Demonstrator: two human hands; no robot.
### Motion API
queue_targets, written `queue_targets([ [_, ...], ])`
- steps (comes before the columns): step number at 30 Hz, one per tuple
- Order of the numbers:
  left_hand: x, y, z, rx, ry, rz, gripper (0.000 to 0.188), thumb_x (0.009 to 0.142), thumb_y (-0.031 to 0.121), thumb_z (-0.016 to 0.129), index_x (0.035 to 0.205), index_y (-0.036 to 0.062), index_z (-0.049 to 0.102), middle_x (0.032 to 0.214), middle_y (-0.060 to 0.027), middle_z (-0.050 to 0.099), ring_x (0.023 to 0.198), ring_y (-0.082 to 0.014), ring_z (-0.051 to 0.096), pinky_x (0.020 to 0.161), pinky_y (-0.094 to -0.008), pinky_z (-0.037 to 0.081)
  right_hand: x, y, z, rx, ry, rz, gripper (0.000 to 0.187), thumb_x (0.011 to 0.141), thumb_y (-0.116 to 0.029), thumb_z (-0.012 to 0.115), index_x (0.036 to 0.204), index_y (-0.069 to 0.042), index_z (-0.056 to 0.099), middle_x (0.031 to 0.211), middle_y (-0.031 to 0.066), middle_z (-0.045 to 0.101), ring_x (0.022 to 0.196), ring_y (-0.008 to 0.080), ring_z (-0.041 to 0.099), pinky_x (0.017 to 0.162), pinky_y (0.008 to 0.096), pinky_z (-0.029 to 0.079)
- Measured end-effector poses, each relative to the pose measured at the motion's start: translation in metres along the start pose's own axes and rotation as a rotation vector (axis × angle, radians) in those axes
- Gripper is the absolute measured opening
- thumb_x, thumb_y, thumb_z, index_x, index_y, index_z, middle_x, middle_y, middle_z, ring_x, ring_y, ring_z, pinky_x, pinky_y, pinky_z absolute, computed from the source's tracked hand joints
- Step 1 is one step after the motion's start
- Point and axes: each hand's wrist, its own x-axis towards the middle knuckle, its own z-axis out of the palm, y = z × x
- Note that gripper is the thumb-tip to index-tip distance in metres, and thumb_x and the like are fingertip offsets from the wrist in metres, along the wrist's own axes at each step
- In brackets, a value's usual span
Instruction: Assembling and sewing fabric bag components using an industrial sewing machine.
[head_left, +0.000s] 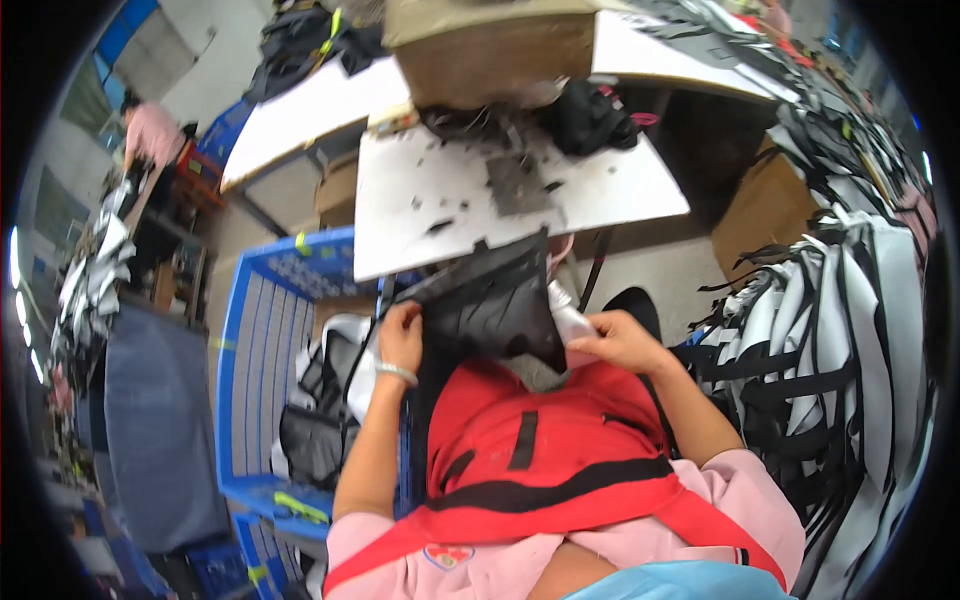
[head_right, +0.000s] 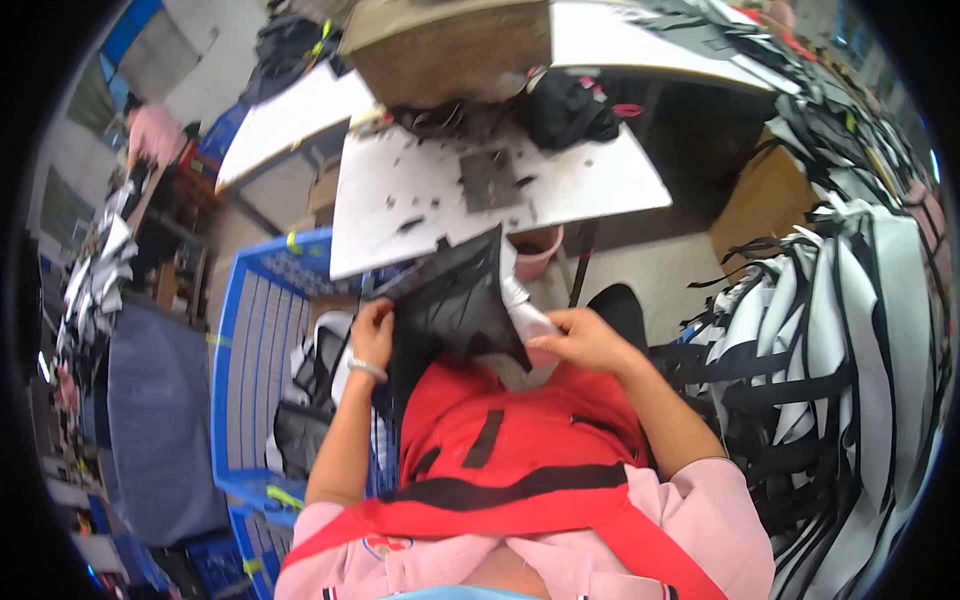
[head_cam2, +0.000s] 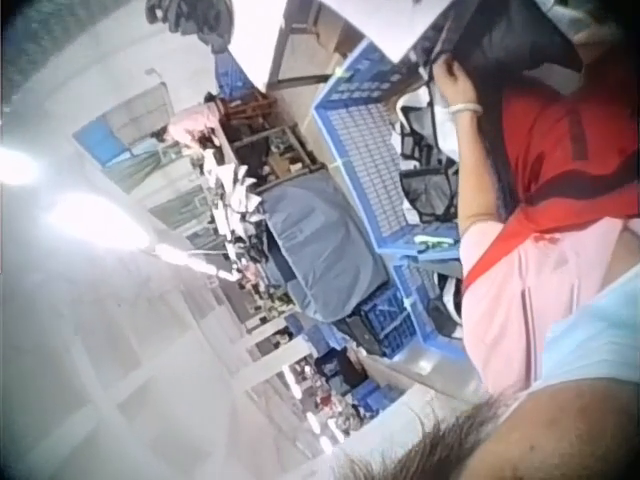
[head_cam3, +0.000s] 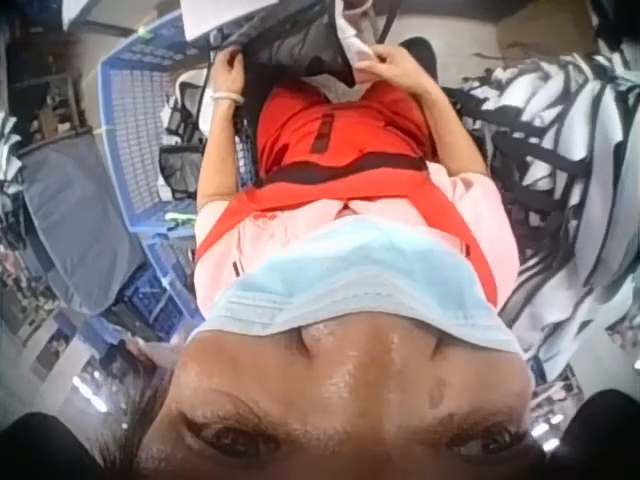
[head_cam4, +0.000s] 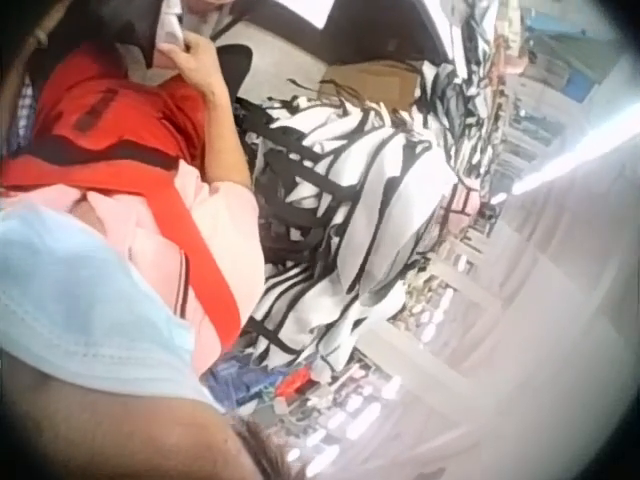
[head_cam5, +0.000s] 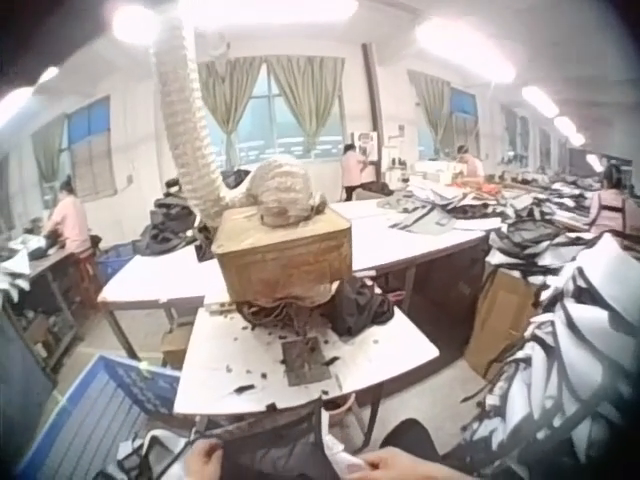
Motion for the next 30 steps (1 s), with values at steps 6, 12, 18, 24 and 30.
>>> queue_targets([
  [6,-0.008,-0.057,-0.044,0.268,0.101,-0.057,0.023,0.080,0.012,0.063,0.102,0.0047,0.065,0.089,-0.0131,0.064,0.083,-0.0275,0.063,0.076,-0.0348,0.050,-0.003,-0.008,-0.007,-0.144,0.016,0.003,0.021,0.086,-0.016,0.064,0.093,0.003,0.064,0.083,-0.0023,0.062,0.080,0.0051,0.054,0.071,0.0231,0.045],
  [12,-0.029,-0.083,-0.067,0.397,0.113,-0.187,0.030,0.076,0.011,0.066,0.106,0.0052,0.064,0.095,-0.0126,0.061,0.089,-0.0271,0.062,0.081,-0.0362,0.048,0.001,-0.007,-0.007,-0.066,-0.078,0.097,0.025,0.081,-0.016,0.071,0.094,0.003,0.064,0.086,0.0000,0.063,0.082,0.0085,0.055,0.076,0.0250,0.045],
  [18,0.002,-0.071,-0.045,0.609,0.127,0.022,0.032,0.076,0.015,0.069,0.107,0.0087,0.064,0.101,-0.0120,0.060,0.097,-0.0321,0.057,0.088,-0.0414,0.044,0.000,-0.023,-0.010,-0.206,-0.072,0.056,0.017,0.077,-0.012,0.071,0.086,0.002,0.067,0.082,0.0018,0.062,0.081,0.0108,0.056,0.077,0.0275,0.044],
  [24,0.026,-0.105,-0.033,0.490,-0.003,-0.149,0.024,0.088,0.025,0.054,0.103,0.0095,0.066,0.101,-0.0185,0.064,0.096,-0.0386,0.058,0.083,-0.0452,0.046,-0.010,-0.027,-0.022,-0.360,0.053,-0.018,0.019,0.077,-0.014,0.069,0.084,0.002,0.063,0.075,0.0024,0.060,0.073,0.0097,0.053,0.067,0.0276,0.044],
  [30,0.013,-0.045,-0.053,0.267,-0.139,-0.084,0.019,0.082,0.011,0.062,0.099,0.0028,0.069,0.095,-0.0159,0.069,0.091,-0.0288,0.066,0.083,-0.0349,0.049,-0.045,-0.057,-0.065,-0.153,0.296,0.001,0.022,0.084,-0.020,0.066,0.092,0.000,0.067,0.079,-0.0026,0.062,0.068,0.0050,0.051,0.063,0.0234,0.043],
])
